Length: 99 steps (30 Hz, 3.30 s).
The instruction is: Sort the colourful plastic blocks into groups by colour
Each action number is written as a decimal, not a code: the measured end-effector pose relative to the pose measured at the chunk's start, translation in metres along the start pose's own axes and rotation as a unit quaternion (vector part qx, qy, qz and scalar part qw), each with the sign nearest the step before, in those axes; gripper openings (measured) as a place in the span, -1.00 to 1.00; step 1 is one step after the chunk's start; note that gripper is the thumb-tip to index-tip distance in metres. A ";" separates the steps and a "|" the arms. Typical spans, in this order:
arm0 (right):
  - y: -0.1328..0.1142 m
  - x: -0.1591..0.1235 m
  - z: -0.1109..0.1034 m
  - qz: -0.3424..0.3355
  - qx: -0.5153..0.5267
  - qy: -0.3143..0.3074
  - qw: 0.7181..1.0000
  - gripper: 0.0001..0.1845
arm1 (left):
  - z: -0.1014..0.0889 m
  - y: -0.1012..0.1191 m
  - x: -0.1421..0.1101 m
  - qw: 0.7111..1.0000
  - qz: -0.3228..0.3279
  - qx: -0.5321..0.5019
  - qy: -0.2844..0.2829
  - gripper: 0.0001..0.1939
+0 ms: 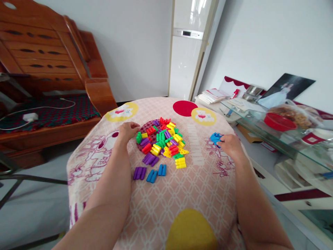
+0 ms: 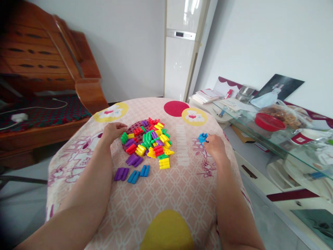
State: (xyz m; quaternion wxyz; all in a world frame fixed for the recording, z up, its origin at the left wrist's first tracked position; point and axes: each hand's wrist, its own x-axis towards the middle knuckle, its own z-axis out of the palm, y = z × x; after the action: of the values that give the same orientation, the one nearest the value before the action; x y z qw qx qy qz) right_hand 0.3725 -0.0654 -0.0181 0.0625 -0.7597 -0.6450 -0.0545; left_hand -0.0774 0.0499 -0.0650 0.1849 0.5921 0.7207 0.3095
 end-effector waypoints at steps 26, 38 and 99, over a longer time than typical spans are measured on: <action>-0.130 -0.064 0.014 -0.354 0.243 0.070 0.900 -0.78 | 0.006 -0.007 0.001 1.000 0.005 0.004 0.002 -0.65; -0.200 -0.116 0.041 -0.486 0.170 -0.004 0.857 -0.78 | 0.004 -0.004 -0.001 1.000 0.010 0.014 0.003 -0.66; -0.070 -0.039 -0.010 -0.161 0.354 0.006 0.921 -0.89 | 0.001 -0.003 0.002 1.000 0.006 0.005 -0.005 -0.69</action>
State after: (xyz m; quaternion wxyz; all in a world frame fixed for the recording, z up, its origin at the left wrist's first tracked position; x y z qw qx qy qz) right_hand 0.2966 -0.0937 -0.0134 0.3216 -0.5736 -0.7354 0.1636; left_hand -0.0790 0.0516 -0.0675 0.1839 0.5986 0.7180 0.3038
